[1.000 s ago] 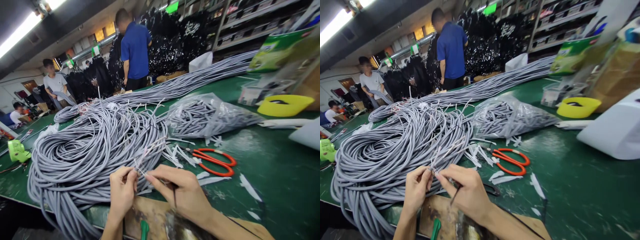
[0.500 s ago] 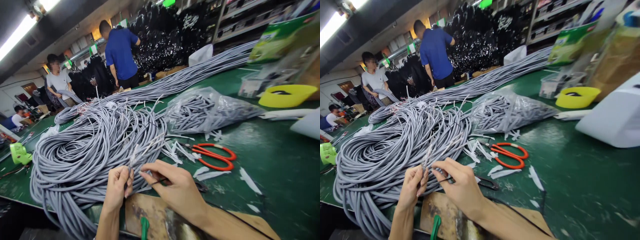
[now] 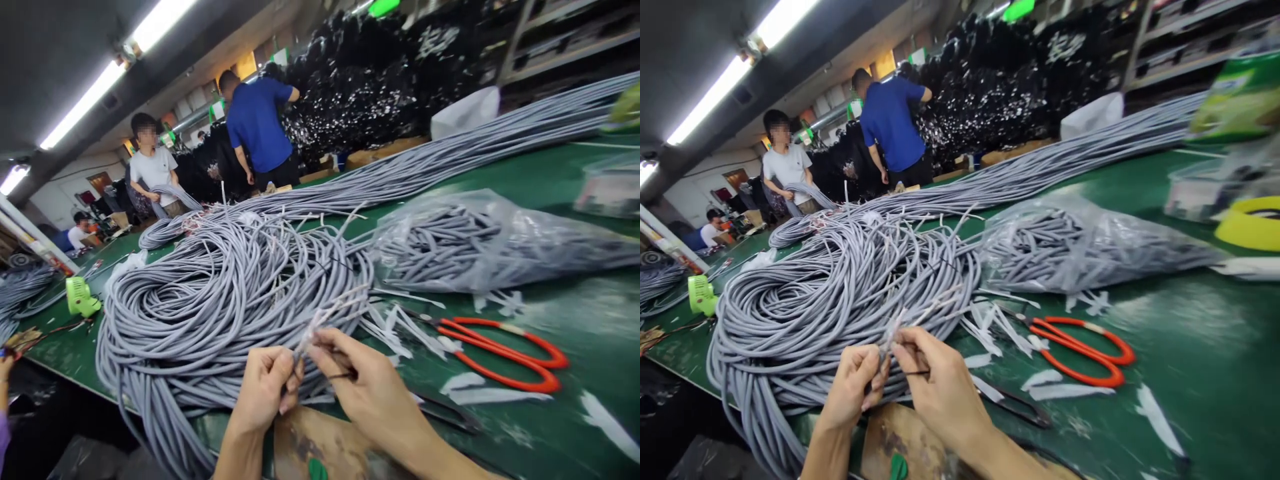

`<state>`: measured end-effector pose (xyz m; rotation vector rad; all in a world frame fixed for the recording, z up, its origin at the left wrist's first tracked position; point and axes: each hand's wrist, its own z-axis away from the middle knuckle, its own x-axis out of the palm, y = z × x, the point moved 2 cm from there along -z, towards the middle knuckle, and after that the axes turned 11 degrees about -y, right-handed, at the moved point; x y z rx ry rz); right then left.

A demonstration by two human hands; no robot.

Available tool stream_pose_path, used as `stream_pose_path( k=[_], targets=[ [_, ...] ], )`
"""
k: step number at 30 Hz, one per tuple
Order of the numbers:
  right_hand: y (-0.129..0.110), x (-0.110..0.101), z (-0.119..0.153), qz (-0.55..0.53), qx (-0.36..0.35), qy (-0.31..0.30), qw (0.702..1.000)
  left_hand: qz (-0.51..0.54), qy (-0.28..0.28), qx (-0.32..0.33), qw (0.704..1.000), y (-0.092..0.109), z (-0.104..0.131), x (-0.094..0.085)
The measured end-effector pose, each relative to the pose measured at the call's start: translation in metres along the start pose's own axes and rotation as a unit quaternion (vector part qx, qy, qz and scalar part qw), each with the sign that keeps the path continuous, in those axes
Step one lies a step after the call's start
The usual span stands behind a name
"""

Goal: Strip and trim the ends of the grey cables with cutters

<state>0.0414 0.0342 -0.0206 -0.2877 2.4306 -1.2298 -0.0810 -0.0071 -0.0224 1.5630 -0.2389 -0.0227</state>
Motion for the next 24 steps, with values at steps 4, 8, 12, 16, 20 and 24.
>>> stream_pose_path(
  k=[4, 8, 12, 16, 20, 24],
  targets=[
    [0.007, 0.005, -0.005, -0.178, 0.136, -0.060, 0.973, -0.020, -0.031, -0.020, 0.999, -0.003, 0.003, 0.004],
    [0.010, 0.006, -0.009, -0.275, 0.223, -0.079, 0.932, -0.023, -0.034, -0.027, 0.999, -0.006, 0.003, 0.008],
    [0.016, -0.009, -0.009, -0.289, 0.268, 0.061, 0.917, 0.025, 0.072, 0.002, 0.997, -0.004, -0.002, 0.007],
    [0.015, -0.019, -0.005, -0.256, 0.274, 0.063, 0.925, 0.028, 0.167, 0.015, 0.985, -0.004, -0.003, 0.008],
    [0.002, -0.008, 0.001, -0.155, 0.225, -0.117, 0.955, -0.025, 0.186, 0.033, 0.982, -0.006, -0.001, 0.013],
    [-0.006, -0.001, 0.006, -0.101, 0.194, -0.137, 0.966, -0.052, 0.207, 0.040, 0.976, -0.007, 0.001, 0.014]
  ],
)
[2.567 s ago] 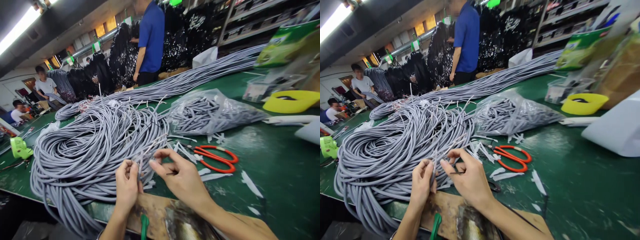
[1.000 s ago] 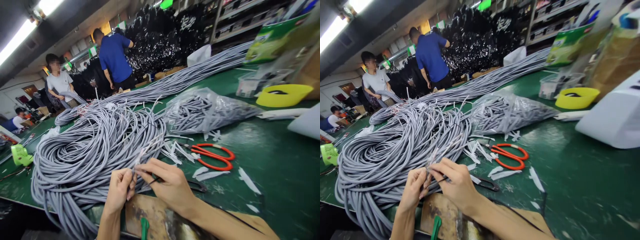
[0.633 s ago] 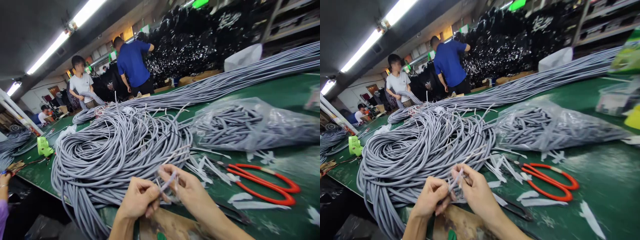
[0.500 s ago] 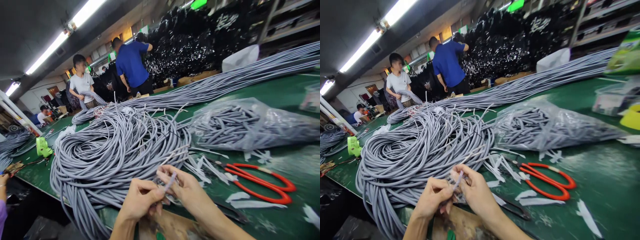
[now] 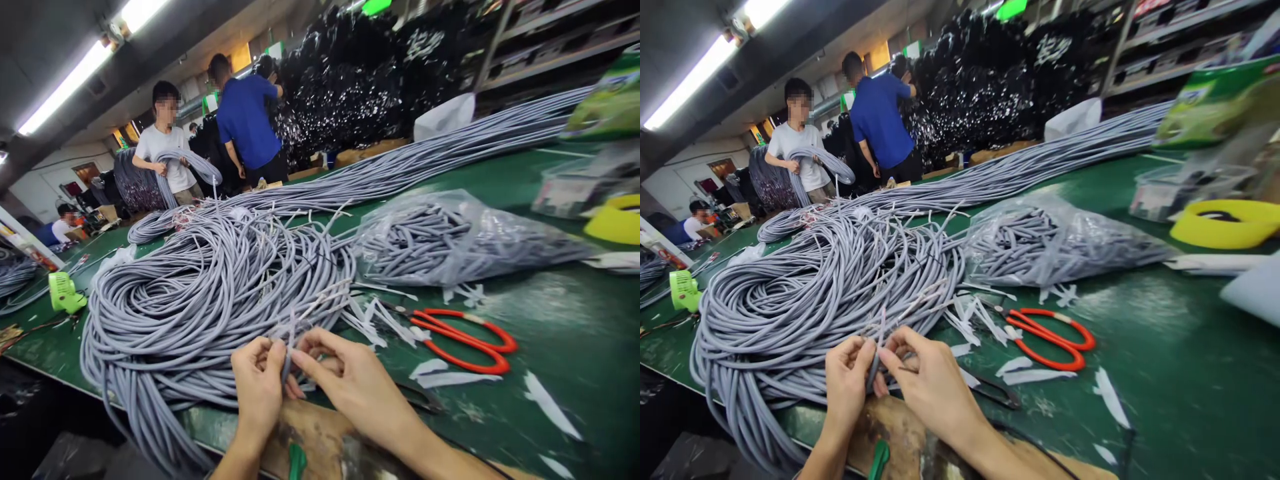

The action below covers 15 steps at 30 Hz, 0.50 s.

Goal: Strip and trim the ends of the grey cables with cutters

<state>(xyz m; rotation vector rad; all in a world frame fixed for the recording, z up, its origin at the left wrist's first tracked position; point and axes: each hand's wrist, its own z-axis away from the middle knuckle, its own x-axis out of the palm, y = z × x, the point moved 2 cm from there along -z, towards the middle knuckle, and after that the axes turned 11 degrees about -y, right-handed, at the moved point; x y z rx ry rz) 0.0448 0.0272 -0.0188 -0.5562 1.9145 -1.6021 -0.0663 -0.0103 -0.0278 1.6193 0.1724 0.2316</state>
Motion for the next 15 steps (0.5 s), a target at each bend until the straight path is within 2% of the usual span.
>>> stream_pose_path(
  k=[4, 8, 15],
  targets=[
    [-0.0038, -0.0024, 0.0028, 0.069, -0.039, 0.008, 0.997, 0.023, 0.059, 0.028, 0.998, 0.0010, -0.0012, -0.0039],
    [-0.0059, -0.0046, 0.0041, 0.122, -0.055, -0.020, 0.991, 0.049, 0.078, 0.044, 0.995, 0.0012, -0.0019, -0.0051],
    [-0.0021, -0.0019, 0.0052, 0.166, -0.043, -0.062, 0.983, 0.132, 0.157, 0.058, 0.977, 0.0027, -0.0039, -0.0092]
  ],
)
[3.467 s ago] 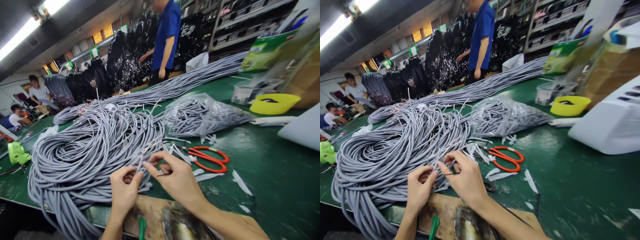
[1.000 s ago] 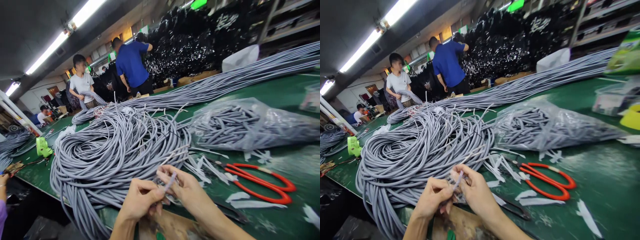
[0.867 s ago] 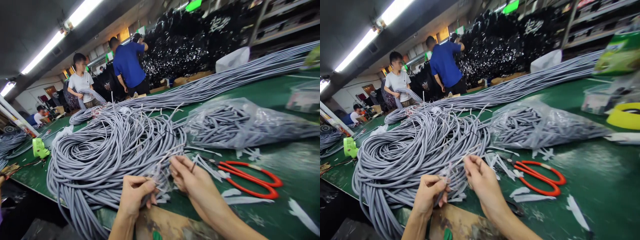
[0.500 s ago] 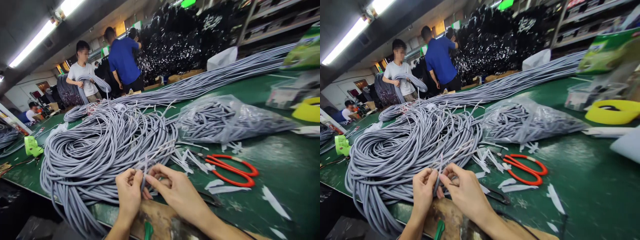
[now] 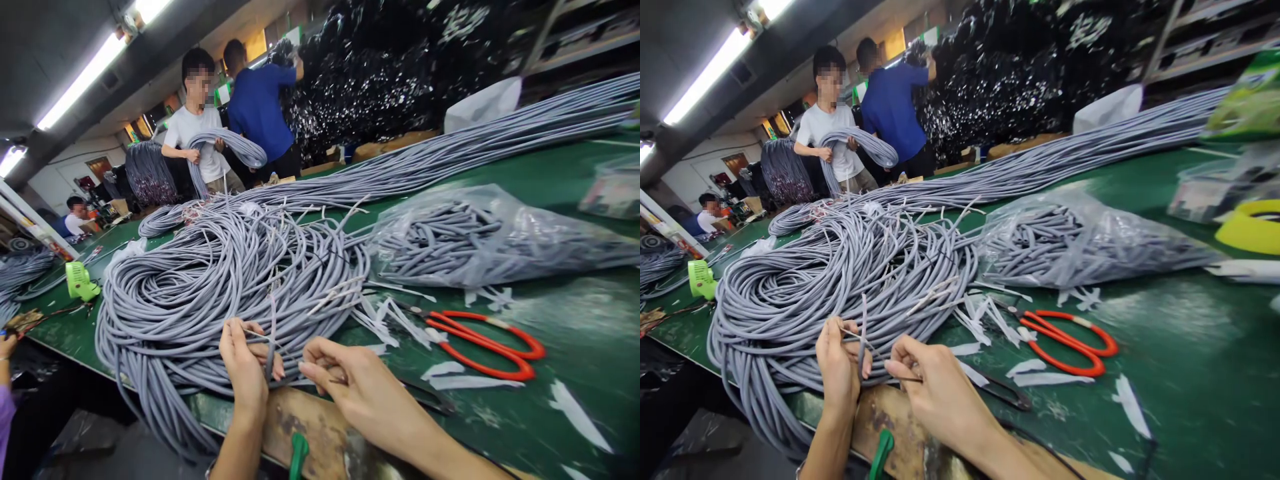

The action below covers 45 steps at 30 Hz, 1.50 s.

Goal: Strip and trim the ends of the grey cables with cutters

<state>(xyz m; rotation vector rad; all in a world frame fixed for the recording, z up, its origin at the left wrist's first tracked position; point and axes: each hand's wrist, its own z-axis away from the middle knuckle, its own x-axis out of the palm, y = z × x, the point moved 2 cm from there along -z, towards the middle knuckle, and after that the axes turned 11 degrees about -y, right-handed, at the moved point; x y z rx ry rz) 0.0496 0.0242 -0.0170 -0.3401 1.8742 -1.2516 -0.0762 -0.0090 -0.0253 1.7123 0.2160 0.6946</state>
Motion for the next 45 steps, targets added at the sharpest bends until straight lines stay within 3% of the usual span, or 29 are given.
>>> stream_pose_path(
  k=[4, 7, 10, 13, 15, 17, 20, 22, 24, 28, 31, 34, 36, 40, 45],
  targets=[
    [-0.003, 0.001, 0.002, 0.016, 0.004, -0.009, 1.000, 0.054, -0.014, -0.018, 0.998, 0.003, -0.004, -0.004],
    [-0.002, 0.000, 0.002, 0.021, -0.002, 0.000, 1.000, 0.104, -0.130, -0.062, 0.984, 0.004, -0.004, -0.005],
    [0.007, -0.007, -0.002, 0.044, -0.006, 0.029, 0.999, 0.086, -0.268, -0.091, 0.955, 0.003, 0.000, -0.005],
    [0.023, -0.024, -0.008, 0.102, 0.043, 0.111, 0.988, 0.051, -0.317, -0.078, 0.944, 0.002, 0.003, -0.006],
    [0.029, -0.039, -0.009, 0.122, 0.096, 0.208, 0.966, 0.046, -0.318, -0.063, 0.945, 0.003, 0.003, -0.006],
    [0.025, -0.048, -0.008, 0.065, 0.069, 0.249, 0.964, 0.024, -0.315, -0.063, 0.947, 0.003, 0.002, -0.005],
    [0.008, -0.044, -0.006, -0.065, -0.032, 0.153, 0.986, -0.028, -0.326, -0.100, 0.940, 0.000, 0.003, -0.003],
    [-0.003, -0.035, -0.002, -0.082, -0.068, 0.102, 0.989, -0.049, -0.340, -0.133, 0.930, -0.004, 0.004, -0.001],
    [-0.008, -0.029, 0.002, -0.044, -0.092, 0.123, 0.987, -0.071, -0.327, -0.147, 0.931, -0.007, 0.005, 0.001],
    [-0.008, -0.027, 0.009, 0.050, -0.137, 0.216, 0.966, -0.126, -0.224, -0.109, 0.960, -0.010, 0.005, 0.004],
    [-0.006, -0.025, 0.009, 0.130, -0.178, 0.193, 0.956, -0.172, -0.194, -0.065, 0.964, -0.011, 0.007, 0.006],
    [-0.006, -0.022, 0.010, 0.244, -0.224, 0.168, 0.929, -0.234, -0.201, -0.031, 0.951, -0.012, 0.012, 0.005],
    [-0.007, -0.022, 0.013, 0.292, -0.239, 0.185, 0.907, -0.293, -0.177, -0.002, 0.940, -0.010, 0.015, 0.002],
    [-0.009, -0.025, 0.018, 0.292, -0.262, 0.220, 0.893, -0.400, -0.091, 0.067, 0.910, -0.003, 0.022, -0.003],
    [-0.011, -0.027, 0.020, 0.267, -0.271, 0.231, 0.895, -0.469, -0.044, 0.126, 0.873, 0.005, 0.028, -0.010]
  ],
)
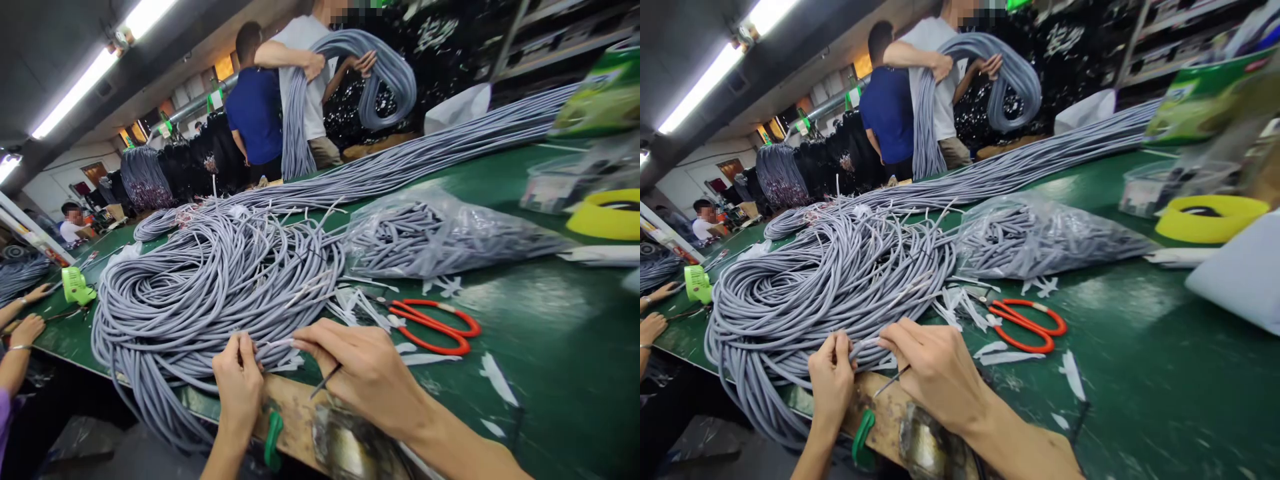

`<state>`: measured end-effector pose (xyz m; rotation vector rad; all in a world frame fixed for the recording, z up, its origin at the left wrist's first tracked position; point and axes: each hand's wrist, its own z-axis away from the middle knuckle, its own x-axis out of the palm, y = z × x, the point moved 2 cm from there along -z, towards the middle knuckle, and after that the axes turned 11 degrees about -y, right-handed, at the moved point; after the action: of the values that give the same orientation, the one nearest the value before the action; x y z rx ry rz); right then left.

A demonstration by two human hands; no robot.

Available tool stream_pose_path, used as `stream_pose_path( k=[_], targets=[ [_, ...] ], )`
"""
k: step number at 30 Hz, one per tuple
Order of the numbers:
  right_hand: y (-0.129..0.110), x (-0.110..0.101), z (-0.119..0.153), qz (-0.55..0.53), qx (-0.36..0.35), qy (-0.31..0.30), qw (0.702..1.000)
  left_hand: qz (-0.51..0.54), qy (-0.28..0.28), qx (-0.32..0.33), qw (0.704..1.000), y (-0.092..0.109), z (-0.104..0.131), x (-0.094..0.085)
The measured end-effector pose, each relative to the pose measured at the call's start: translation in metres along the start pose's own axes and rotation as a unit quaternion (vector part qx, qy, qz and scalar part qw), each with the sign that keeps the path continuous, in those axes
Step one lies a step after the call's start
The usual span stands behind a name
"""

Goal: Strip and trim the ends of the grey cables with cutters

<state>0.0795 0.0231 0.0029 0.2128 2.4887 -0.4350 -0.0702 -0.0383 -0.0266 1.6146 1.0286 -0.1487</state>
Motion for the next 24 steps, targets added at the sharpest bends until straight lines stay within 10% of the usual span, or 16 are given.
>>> stream_pose_path(
  k=[14, 20, 24],
  targets=[
    [0.004, -0.002, -0.002, -0.038, 0.029, 0.015, 0.999, -0.216, 0.022, 0.051, 0.975, -0.009, 0.028, -0.033],
    [0.005, -0.009, -0.006, -0.054, 0.033, 0.013, 0.998, -0.148, 0.169, 0.149, 0.963, 0.006, 0.031, -0.055],
    [0.003, -0.013, -0.008, -0.088, -0.004, 0.007, 0.996, 0.024, -0.041, 0.328, 0.943, 0.052, 0.012, -0.031]
  ],
)
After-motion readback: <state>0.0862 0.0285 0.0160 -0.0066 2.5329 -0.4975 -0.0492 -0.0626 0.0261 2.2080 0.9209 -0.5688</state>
